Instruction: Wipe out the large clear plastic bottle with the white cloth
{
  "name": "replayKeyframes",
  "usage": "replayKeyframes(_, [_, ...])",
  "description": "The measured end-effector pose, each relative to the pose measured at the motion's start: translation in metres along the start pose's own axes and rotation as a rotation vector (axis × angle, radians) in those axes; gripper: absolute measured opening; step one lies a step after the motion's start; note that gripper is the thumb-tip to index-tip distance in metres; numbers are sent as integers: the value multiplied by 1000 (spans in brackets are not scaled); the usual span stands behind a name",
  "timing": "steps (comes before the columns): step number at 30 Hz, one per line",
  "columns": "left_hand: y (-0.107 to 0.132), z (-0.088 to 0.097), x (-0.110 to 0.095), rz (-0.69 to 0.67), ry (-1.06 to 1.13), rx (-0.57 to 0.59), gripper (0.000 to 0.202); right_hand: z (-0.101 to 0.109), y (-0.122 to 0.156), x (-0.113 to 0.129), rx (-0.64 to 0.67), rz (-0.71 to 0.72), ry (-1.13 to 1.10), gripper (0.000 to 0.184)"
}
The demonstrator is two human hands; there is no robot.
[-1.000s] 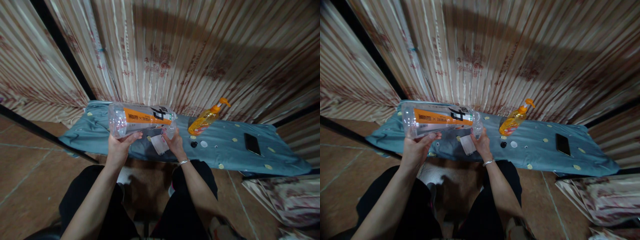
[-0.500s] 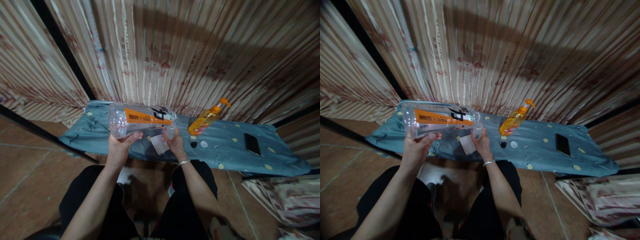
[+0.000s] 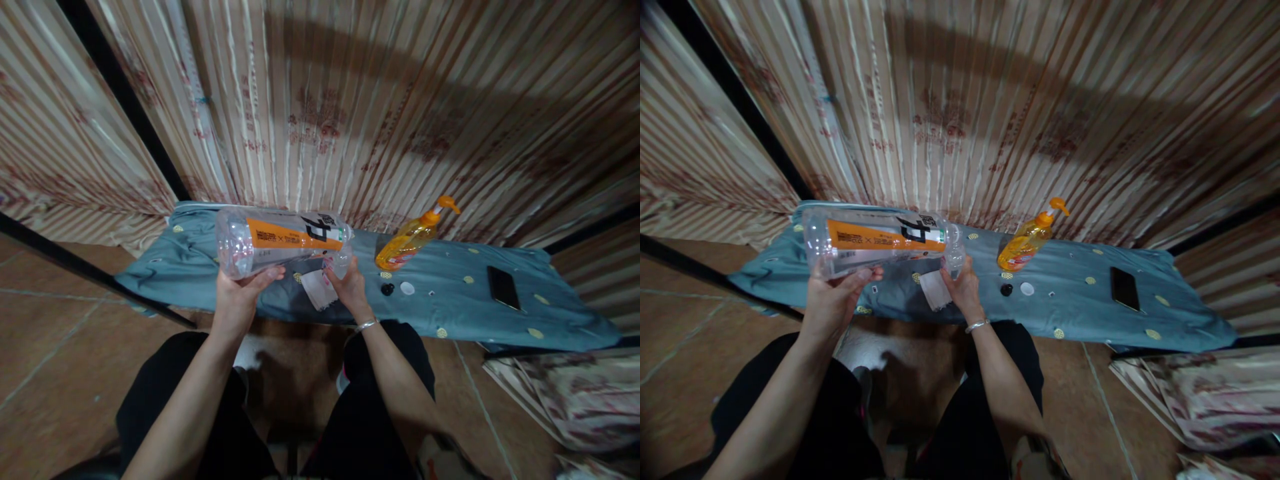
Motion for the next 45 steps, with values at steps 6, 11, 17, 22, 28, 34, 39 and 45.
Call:
replayKeyframes(6, [1, 1, 0, 14, 8, -17, 45, 0, 0, -1, 7, -18, -15, 56])
replayKeyframes(11, [1, 1, 0, 22, 17, -22, 48, 0, 0, 0, 22, -18, -13, 53])
replayKeyframes(17, [0, 1, 1, 14, 13, -11, 47, 0, 0, -1, 9, -24, -15, 53])
replayKeyframes(22, [1, 1, 2, 32, 14, -31, 46, 0, 0, -1, 8, -13, -15, 53])
replayKeyframes(28, [1, 0, 1, 43, 3, -23, 47, 1, -1, 0, 17, -20, -6, 51])
replayKeyframes(34, [2, 0, 0, 20, 17, -19, 45, 1, 0, -1, 28, -41, -8, 54])
replayKeyframes(39, [2, 1, 1, 32, 2, -20, 47, 1, 0, 0, 31, -39, -3, 52])
replayKeyframes(45, [1, 1, 1, 17, 13, -14, 46, 2, 0, 1, 24, -36, 7, 53])
Point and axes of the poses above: each hand's wrist, its own y-axis away from the middle knuckle, its own z-axis out of the back of the hand, x = y × z, the point moved 9 cm from there along -y, towards the middle knuckle, and after that the axes turned 2 degrees about y, right-handed, at the moved point
